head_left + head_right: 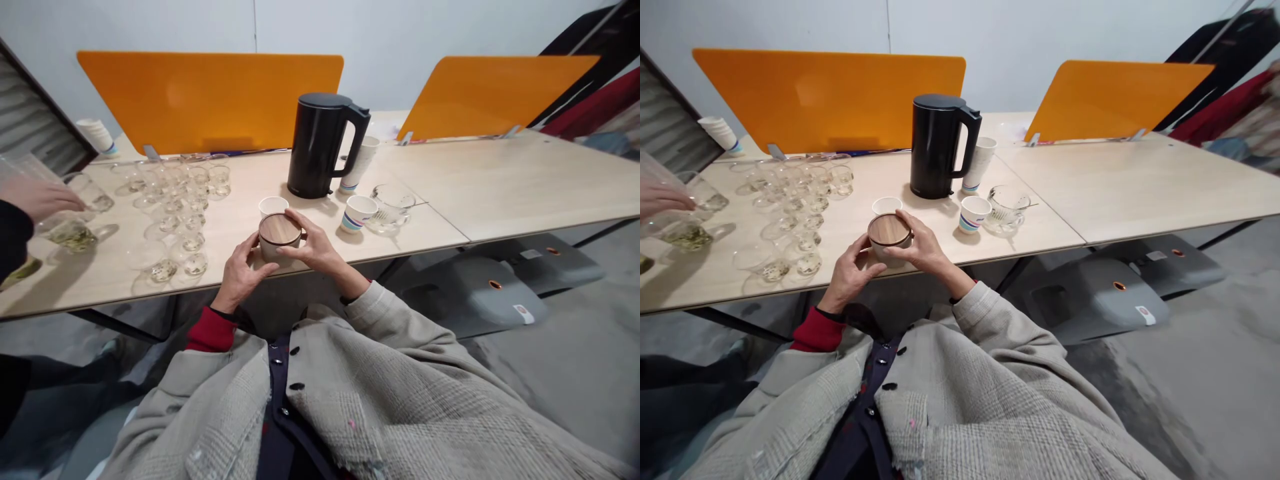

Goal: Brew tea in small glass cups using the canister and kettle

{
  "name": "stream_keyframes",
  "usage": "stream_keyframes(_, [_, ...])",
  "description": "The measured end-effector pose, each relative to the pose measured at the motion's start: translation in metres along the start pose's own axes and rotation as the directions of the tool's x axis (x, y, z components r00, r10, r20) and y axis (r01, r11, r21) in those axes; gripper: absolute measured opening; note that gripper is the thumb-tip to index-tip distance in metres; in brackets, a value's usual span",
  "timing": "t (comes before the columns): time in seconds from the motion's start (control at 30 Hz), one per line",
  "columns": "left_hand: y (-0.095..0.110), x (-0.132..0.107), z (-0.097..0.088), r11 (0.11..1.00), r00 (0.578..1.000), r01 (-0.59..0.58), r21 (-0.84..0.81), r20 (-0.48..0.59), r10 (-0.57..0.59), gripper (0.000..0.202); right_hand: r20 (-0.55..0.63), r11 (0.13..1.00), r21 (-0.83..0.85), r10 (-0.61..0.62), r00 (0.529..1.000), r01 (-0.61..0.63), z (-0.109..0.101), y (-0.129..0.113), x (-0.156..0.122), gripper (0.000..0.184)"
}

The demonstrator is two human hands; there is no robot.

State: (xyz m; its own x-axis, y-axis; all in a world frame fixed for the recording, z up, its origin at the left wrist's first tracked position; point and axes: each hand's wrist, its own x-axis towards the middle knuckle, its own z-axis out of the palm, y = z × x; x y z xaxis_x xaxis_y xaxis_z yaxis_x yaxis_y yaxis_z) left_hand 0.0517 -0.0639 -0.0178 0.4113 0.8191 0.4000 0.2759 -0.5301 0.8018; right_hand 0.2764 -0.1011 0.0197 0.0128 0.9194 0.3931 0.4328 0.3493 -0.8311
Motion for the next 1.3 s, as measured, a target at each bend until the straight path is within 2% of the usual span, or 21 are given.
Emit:
stream_keyframes(0.23, [0.013,0.01,0.017,0.973,0.994,0.092,0.214,-0.084,-0.076,0.095,0.054,0.998,0.056,-0.018,0.998,0.015,-0.005,0.005,0.008,0.107])
stream_keyframes(0.43, [0.021,0.015,0.023,0.956,0.984,0.153,0.251,-0.129,-0.123,0.087,0.078,0.996,0.088,-0.03,0.996,0.023,-0.006,0.01,0.013,0.113])
stream_keyframes(0.73, [0.021,0.013,0.022,0.945,0.985,0.152,0.291,-0.122,-0.121,0.087,-0.023,0.996,-0.026,-0.087,0.996,0.087,-0.006,0.005,0.009,0.111])
stream_keyframes(0.87, [0.018,0.012,0.023,0.944,0.988,0.128,0.304,-0.119,-0.096,0.086,-0.097,0.996,-0.055,-0.074,0.993,0.069,0.002,0.003,0.008,0.108])
stream_keyframes(0.97, [0.017,0.012,0.023,0.94,0.989,0.112,0.322,-0.125,-0.075,0.09,-0.097,0.997,-0.05,-0.071,0.993,0.066,0.003,0.0,0.006,0.107])
stream_keyframes(1.13, [0.02,0.011,0.023,0.936,0.99,0.112,0.334,-0.117,-0.077,0.089,-0.038,0.999,-0.01,-0.034,0.999,0.033,-0.01,-0.005,0.007,0.103])
stream_keyframes(1.3, [0.021,0.01,0.023,0.923,0.99,0.119,0.365,-0.113,-0.083,0.092,-0.074,0.997,0.02,0.07,0.995,-0.069,-0.021,-0.003,0.023,0.091])
